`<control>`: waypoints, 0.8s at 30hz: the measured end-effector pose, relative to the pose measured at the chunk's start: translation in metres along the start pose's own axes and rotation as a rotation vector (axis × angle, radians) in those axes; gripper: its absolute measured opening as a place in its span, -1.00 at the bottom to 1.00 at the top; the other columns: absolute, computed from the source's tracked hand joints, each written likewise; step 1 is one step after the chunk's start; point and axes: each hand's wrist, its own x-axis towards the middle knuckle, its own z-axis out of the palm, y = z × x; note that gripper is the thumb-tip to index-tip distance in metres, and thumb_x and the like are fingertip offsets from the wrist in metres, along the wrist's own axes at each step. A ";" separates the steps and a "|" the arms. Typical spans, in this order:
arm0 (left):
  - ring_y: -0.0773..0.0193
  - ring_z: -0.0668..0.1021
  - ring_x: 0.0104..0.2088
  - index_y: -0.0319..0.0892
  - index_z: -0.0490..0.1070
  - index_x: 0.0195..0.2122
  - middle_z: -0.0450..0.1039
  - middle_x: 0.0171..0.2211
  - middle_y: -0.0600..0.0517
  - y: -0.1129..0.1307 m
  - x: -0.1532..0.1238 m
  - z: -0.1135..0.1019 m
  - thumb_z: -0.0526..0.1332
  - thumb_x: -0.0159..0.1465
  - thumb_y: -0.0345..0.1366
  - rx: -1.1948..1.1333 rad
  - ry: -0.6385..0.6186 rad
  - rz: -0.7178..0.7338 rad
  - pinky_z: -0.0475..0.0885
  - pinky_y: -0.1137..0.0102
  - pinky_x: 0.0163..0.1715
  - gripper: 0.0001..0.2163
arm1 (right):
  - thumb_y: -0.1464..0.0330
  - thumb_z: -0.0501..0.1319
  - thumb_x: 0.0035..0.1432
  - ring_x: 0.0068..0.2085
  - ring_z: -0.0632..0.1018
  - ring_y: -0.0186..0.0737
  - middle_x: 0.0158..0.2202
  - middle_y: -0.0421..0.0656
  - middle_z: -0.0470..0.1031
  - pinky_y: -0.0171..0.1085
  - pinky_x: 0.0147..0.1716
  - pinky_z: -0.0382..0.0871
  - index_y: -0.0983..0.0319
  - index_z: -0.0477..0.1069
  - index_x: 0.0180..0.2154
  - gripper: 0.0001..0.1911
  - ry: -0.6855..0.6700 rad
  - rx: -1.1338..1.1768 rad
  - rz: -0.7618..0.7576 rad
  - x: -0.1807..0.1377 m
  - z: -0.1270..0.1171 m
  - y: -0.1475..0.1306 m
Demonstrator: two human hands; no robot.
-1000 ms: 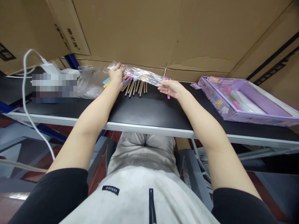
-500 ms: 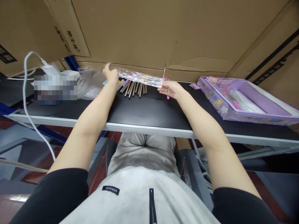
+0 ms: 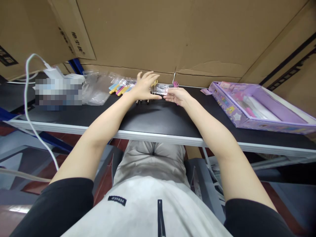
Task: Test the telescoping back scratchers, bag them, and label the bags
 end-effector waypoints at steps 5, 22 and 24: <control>-0.36 0.33 0.45 -0.21 0.34 0.42 0.42 0.36 -0.33 0.020 0.001 0.003 0.33 0.26 -0.11 0.027 -0.049 0.065 -0.11 -0.36 0.49 -0.30 | 0.61 0.16 0.49 -0.49 0.63 -0.41 -0.53 -0.25 0.58 -0.39 -0.30 0.47 0.28 0.45 -0.32 -0.71 -0.002 0.026 -0.005 -0.003 0.008 0.002; -0.22 0.56 0.08 -0.20 0.53 0.01 0.57 -0.12 -0.25 0.019 0.004 0.012 0.14 0.28 -0.40 0.060 0.021 -0.049 0.34 -0.17 0.20 -0.69 | 0.59 0.28 0.37 -0.54 0.51 -0.43 -0.50 -0.17 0.58 -0.44 -0.45 0.38 0.25 0.45 -0.38 -0.75 -0.004 -0.131 -0.050 -0.004 0.012 0.005; -0.21 0.56 0.08 -0.20 0.54 0.00 0.57 -0.12 -0.24 0.018 0.004 0.012 0.15 0.27 -0.40 0.055 0.002 -0.045 0.35 -0.15 0.19 -0.69 | 0.56 0.32 0.34 -0.53 0.51 -0.41 -0.48 -0.17 0.59 -0.43 -0.44 0.41 0.25 0.48 -0.34 -0.82 0.015 -0.223 -0.115 -0.001 0.011 0.008</control>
